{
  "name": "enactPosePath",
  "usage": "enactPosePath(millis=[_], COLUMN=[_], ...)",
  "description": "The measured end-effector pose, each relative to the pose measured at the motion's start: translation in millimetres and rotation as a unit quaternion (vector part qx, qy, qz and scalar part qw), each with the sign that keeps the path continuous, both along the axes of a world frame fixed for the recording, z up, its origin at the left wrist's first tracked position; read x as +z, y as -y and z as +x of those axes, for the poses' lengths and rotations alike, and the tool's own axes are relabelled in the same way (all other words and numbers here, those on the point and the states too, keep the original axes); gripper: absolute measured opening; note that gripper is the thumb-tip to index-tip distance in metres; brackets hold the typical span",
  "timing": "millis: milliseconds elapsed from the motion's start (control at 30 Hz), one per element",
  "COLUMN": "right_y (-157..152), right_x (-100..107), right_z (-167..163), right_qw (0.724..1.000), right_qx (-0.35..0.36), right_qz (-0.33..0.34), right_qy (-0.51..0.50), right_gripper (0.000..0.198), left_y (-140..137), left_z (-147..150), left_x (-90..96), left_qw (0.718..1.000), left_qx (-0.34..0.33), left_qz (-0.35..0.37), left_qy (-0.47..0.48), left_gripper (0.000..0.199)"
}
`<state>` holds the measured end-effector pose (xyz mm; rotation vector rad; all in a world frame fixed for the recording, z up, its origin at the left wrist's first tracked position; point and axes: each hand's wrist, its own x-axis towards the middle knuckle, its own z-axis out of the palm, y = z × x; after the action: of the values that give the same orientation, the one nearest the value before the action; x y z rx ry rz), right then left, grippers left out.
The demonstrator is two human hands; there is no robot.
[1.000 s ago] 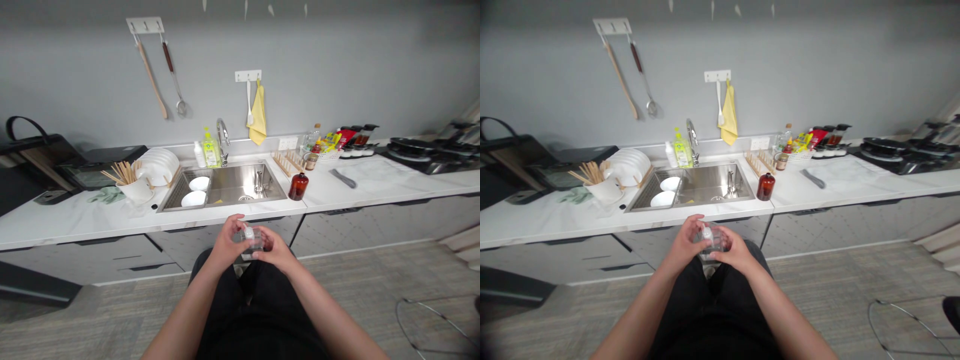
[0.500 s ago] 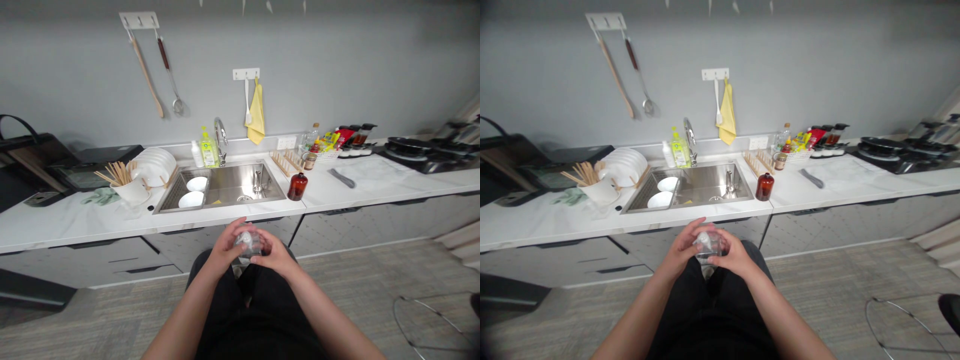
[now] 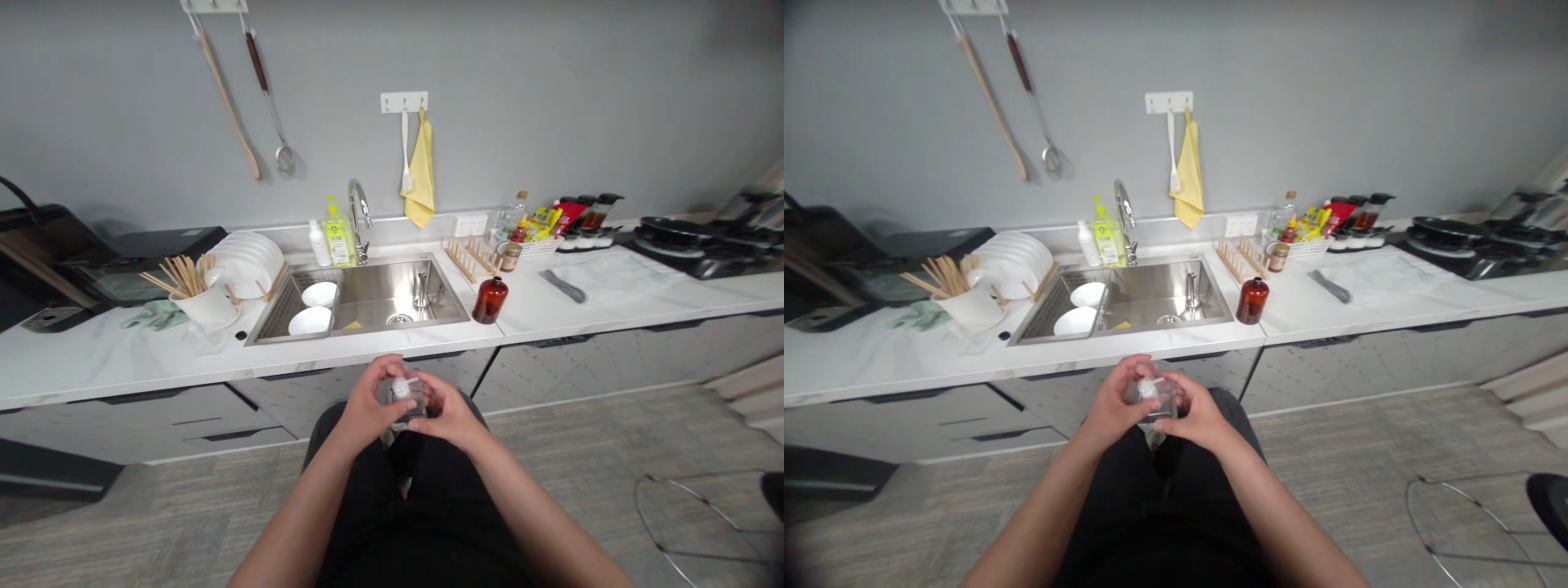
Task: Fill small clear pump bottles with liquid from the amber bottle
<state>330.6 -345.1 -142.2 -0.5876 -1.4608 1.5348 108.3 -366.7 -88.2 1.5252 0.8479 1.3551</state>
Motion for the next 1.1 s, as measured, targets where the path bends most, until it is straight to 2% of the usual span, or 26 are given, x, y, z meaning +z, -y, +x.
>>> enactPosePath(millis=[100, 167, 267, 333, 433, 533, 633, 700, 800, 867, 1000, 1100], right_y=[-1, -1, -2, -1, -1, -1, 1, 2, 2, 2, 1, 2], right_x=[-1, -2, -1, 2, 5, 5, 6, 8, 9, 8, 7, 9], right_z=[-1, -1, -1, -1, -3, -4, -5, -5, -5, -5, -5, -5], right_qw=[1.0, 1.0, 1.0, 1.0, 1.0, 1.0, 1.0, 1.0, 1.0, 1.0, 1.0, 1.0], right_qx=[0.002, -0.002, -0.005, 0.001, 0.006, -0.003, -0.007, -0.007, -0.003, -0.005, -0.008, 0.0], right_qz=[0.003, 0.001, 0.001, 0.003, 0.007, 0.009, 0.006, 0.006, 0.007, 0.006, 0.001, 0.003], right_qy=[-0.002, -0.01, -0.011, -0.003, 0.001, -0.005, -0.006, -0.001, 0.003, -0.001, -0.007, -0.003], right_gripper=[0.089, 0.088, 0.088, 0.088, 0.087, 0.089, 0.092, 0.091, 0.088, 0.088, 0.087, 0.086], left_y=[1, 3, 3, 3, 5, 7, 6, 5, 6, 7, 6, 4], left_z=[-2, -4, -6, -6, -7, -6, -3, -2, -3, -4, -3, 1], left_x=[-0.3, 0.0, 0.6, 1.2, 3.5, 6.4, 5.9, 3.9, 2.3, 3.4, 6.4, 6.4], left_qw=[0.998, 0.995, 0.999, 1.0, 0.999, 0.997, 0.999, 1.0, 0.997, 0.995, 0.998, 0.998], left_qx=[-0.061, -0.092, -0.034, -0.003, -0.034, -0.076, -0.039, -0.017, -0.062, -0.087, -0.024, 0.029], left_qz=[-0.008, -0.026, -0.018, 0.003, 0.013, -0.008, -0.017, -0.007, 0.001, -0.007, -0.014, 0.003], left_qy=[0.019, 0.027, 0.007, -0.006, -0.004, 0.014, 0.016, 0.013, 0.038, 0.058, 0.051, 0.047], left_gripper=[0.092, 0.085, 0.073, 0.08, 0.089, 0.082, 0.08, 0.09, 0.101, 0.092, 0.075, 0.072])
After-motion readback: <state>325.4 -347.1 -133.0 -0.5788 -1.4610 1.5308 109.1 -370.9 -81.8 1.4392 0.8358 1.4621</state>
